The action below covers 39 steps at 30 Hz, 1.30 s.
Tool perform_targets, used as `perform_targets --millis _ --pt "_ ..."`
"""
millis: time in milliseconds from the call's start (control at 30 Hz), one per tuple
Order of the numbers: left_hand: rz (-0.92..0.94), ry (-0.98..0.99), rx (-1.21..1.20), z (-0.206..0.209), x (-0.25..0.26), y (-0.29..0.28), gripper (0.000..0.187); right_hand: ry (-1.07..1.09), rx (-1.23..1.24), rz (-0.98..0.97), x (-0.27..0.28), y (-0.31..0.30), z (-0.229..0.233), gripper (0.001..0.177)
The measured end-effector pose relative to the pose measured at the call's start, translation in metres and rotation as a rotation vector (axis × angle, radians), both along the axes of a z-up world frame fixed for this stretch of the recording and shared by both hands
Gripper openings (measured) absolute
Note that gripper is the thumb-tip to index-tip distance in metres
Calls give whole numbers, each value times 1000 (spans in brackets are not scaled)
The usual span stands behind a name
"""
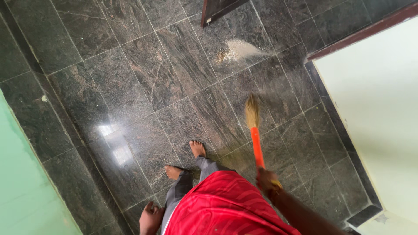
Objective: The person sweeps a tiled floor using a broom with an orange handle. They gather scattered debris into a pile and move it along the floor, working near walls and doorways.
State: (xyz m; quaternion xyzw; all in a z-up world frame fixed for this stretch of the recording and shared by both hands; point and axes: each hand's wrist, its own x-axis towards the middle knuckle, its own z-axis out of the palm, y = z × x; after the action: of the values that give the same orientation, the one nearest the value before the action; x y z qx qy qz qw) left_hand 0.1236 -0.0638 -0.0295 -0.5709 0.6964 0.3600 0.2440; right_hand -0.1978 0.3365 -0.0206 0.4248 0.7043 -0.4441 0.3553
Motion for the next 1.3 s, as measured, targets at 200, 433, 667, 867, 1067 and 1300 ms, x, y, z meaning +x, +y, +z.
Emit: perform_targets --millis 200,433,667,867,1067,1300 --pt "-41 -1 -9 1 -6 -6 76 -57 -351 -220 -91 -73 -40 26" --pt "19 69 -90 12 -1 -33 74 -16 -221 -100 -204 -121 -44 21" --pt "98 7 -78 7 7 -11 67 24 -256 -279 -164 -95 -14 26" --pt "102 -56 35 0 -6 22 69 -59 -310 -282 -91 -112 -22 31" --pt "73 28 14 1 -6 15 66 -180 -390 -242 -130 -152 -40 24" --pt "94 70 -91 0 5 -9 62 -62 -361 -157 -174 -177 -21 24"
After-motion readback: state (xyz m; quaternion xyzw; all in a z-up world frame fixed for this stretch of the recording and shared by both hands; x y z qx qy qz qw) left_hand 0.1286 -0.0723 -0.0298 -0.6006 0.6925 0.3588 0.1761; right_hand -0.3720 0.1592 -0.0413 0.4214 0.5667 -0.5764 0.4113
